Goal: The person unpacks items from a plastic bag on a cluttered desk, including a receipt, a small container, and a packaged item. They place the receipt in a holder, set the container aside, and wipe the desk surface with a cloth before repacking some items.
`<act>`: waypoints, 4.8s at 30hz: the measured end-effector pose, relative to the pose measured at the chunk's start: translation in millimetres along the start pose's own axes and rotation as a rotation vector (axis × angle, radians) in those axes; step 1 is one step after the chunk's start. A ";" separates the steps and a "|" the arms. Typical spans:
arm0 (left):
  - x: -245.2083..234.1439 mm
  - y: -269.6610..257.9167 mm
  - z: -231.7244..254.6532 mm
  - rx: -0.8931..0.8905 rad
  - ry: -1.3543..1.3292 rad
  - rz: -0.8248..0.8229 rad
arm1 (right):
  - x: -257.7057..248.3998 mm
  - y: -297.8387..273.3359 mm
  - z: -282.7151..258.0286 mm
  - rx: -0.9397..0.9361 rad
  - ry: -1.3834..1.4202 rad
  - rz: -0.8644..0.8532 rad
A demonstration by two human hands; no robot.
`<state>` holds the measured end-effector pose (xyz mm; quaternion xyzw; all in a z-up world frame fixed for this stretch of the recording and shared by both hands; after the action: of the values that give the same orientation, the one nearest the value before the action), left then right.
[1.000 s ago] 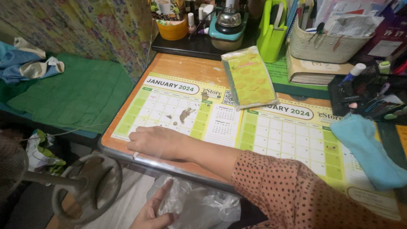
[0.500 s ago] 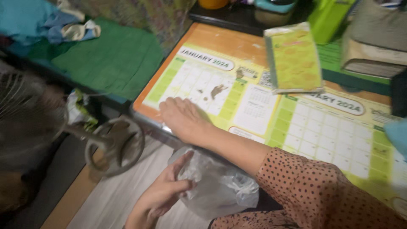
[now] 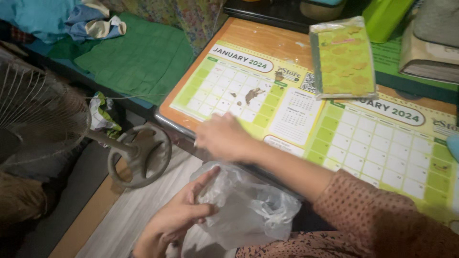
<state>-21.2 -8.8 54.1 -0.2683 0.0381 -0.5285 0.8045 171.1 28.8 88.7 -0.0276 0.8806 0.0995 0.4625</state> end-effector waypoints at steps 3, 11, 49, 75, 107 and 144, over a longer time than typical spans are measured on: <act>-1.7 -5.3 3.4 0.041 0.066 -0.034 | 0.4 -15.3 -10.3 -0.183 0.008 0.091; 35.4 -46.8 86.8 0.136 0.302 -0.389 | -102.9 -118.5 45.6 0.441 0.802 0.221; 152.9 35.4 199.8 0.826 0.965 0.154 | -195.1 -223.8 58.3 0.609 -0.270 -0.410; -15.9 47.8 172.5 0.961 -0.178 0.463 | -181.5 -139.0 -56.2 -0.362 -0.548 0.496; 81.0 63.5 147.0 1.013 1.061 0.439 | -68.7 -67.0 108.9 0.158 0.893 0.426; -1.7 183.4 218.4 0.995 1.341 0.809 | -218.2 -315.5 126.6 0.584 0.711 0.776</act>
<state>205.6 132.7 153.6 0.5034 0.3549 -0.2078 0.7599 442.5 -264.0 150.4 0.3924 0.9180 -0.0001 0.0580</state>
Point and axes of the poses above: each hand's wrist, its own y-axis towards the middle knuckle, its own x-axis out of the palm, z = x × y, the point moved 4 cm from there along y, towards the middle knuckle, and after that the axes turned 7 degrees about -z, right-handed, at the moved point
